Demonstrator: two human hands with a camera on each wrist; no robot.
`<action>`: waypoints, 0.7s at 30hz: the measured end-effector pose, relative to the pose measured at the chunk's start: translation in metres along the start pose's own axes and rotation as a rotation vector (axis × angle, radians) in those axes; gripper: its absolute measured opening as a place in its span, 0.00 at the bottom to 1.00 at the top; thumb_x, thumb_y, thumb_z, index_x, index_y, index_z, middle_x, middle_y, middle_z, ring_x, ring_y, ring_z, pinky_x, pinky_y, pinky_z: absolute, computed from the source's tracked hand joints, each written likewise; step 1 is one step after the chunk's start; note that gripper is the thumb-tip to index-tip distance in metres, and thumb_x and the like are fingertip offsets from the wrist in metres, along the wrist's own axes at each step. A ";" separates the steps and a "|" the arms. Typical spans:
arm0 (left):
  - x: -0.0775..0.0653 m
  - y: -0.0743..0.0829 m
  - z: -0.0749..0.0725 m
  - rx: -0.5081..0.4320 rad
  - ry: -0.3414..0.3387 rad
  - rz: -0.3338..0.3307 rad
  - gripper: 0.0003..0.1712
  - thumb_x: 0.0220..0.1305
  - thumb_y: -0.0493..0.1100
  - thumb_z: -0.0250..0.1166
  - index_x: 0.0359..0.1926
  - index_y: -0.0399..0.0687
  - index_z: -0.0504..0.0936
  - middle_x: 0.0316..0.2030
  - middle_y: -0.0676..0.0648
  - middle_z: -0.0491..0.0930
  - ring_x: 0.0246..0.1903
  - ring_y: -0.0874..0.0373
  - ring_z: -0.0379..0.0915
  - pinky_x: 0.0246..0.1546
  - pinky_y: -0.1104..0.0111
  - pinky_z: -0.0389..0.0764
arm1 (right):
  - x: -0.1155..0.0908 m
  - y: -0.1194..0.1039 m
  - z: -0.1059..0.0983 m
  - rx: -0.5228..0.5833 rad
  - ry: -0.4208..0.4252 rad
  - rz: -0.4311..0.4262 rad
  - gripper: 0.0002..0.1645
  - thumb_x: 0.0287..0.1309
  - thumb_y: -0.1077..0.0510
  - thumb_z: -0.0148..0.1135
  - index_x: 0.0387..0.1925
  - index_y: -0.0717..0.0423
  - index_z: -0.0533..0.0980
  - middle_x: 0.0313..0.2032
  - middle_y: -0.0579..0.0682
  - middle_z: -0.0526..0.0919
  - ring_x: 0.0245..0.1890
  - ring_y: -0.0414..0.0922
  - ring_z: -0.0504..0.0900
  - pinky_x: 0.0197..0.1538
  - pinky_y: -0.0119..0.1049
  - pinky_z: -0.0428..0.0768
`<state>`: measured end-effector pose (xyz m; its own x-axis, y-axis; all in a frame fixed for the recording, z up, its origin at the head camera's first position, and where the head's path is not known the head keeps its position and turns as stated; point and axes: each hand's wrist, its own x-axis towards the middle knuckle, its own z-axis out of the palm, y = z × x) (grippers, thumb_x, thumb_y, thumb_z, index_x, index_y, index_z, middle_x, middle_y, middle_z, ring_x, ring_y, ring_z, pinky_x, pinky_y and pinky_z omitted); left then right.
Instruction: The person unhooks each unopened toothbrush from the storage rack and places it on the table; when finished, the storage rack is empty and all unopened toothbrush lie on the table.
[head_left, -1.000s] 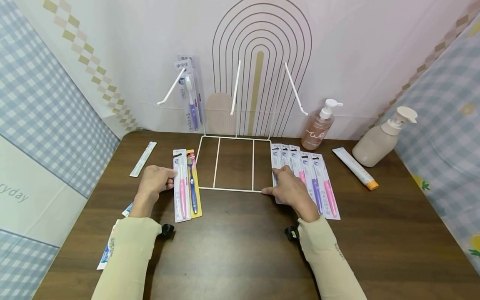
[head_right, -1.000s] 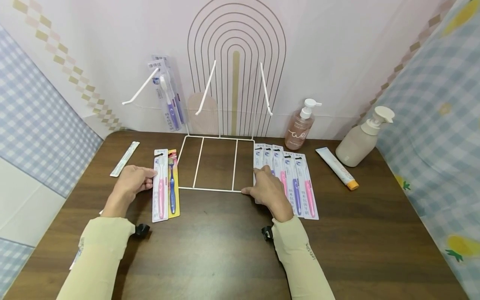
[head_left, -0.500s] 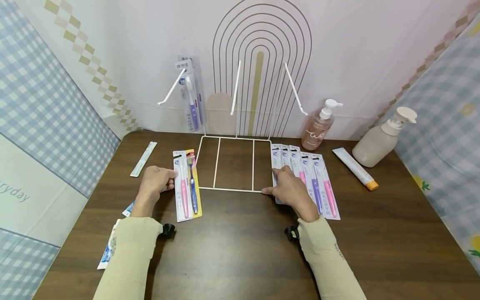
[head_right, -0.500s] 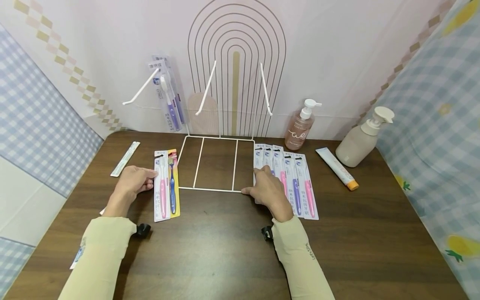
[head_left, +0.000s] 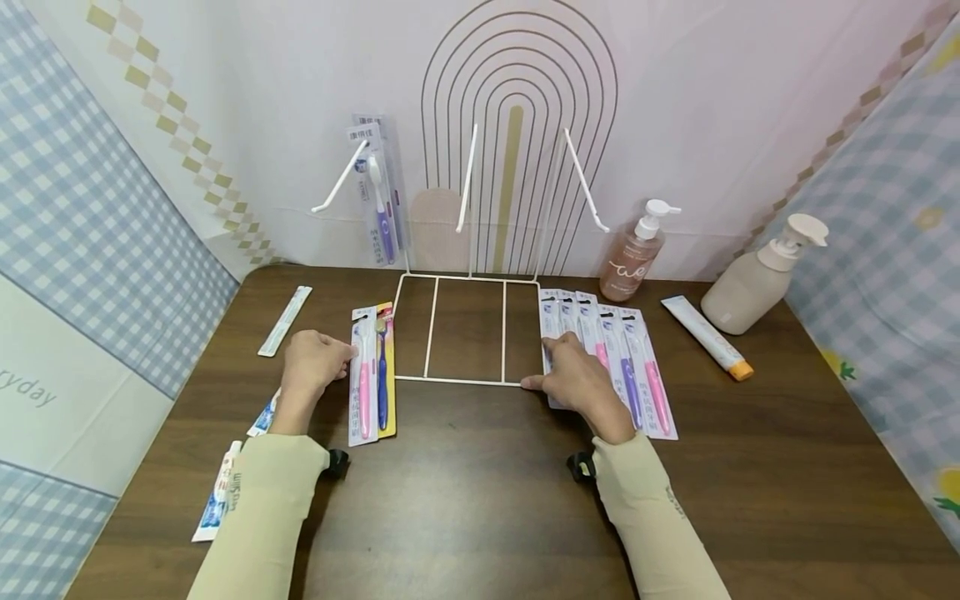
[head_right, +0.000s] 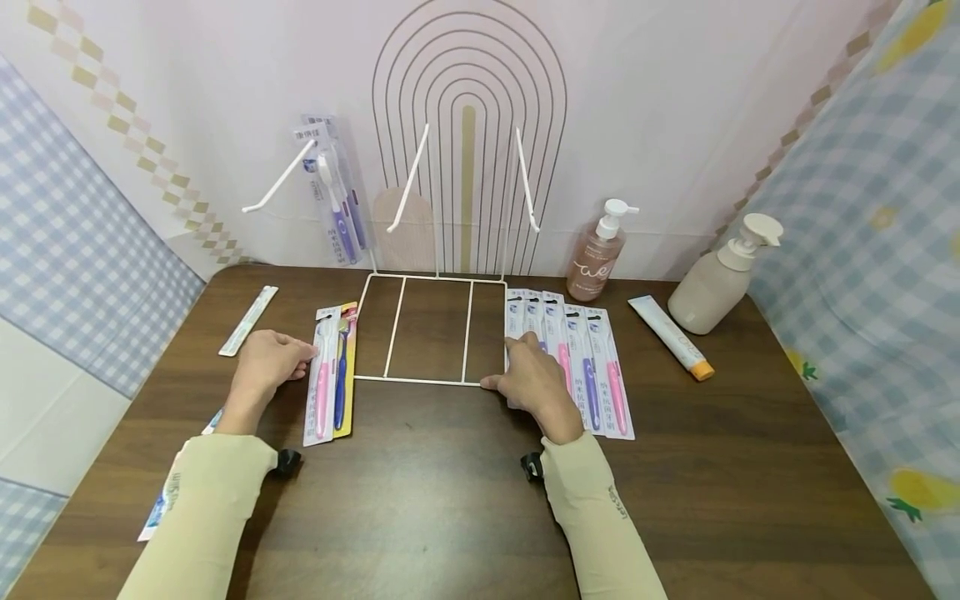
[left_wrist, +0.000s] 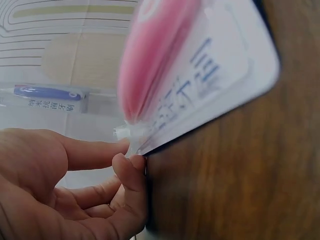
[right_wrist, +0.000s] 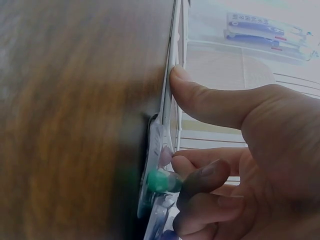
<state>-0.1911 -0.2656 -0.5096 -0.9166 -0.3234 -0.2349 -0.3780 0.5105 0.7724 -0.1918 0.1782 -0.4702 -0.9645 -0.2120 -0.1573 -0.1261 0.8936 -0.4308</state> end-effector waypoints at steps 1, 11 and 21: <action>0.002 -0.002 0.001 0.007 0.002 0.008 0.14 0.69 0.45 0.74 0.38 0.36 0.96 0.20 0.49 0.89 0.22 0.58 0.87 0.26 0.66 0.85 | -0.001 -0.002 -0.002 0.000 -0.006 0.001 0.58 0.63 0.35 0.85 0.82 0.62 0.74 0.66 0.66 0.79 0.40 0.57 0.83 0.48 0.56 0.84; 0.005 -0.005 0.000 0.031 -0.016 0.036 0.15 0.68 0.46 0.74 0.42 0.36 0.97 0.23 0.50 0.91 0.23 0.58 0.89 0.26 0.65 0.85 | -0.003 -0.003 -0.005 0.011 0.001 0.001 0.58 0.62 0.36 0.86 0.82 0.63 0.74 0.65 0.65 0.79 0.42 0.57 0.83 0.49 0.57 0.85; -0.019 0.062 -0.017 0.078 0.112 0.234 0.35 0.76 0.60 0.75 0.71 0.39 0.87 0.63 0.35 0.92 0.63 0.36 0.88 0.61 0.47 0.87 | 0.010 0.015 0.013 -0.005 0.021 -0.018 0.60 0.61 0.33 0.86 0.83 0.60 0.73 0.66 0.62 0.79 0.42 0.55 0.84 0.49 0.56 0.86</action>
<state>-0.1954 -0.2416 -0.4470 -0.9619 -0.2731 0.0148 -0.1703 0.6404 0.7490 -0.1999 0.1843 -0.4902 -0.9668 -0.2196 -0.1308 -0.1445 0.8916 -0.4292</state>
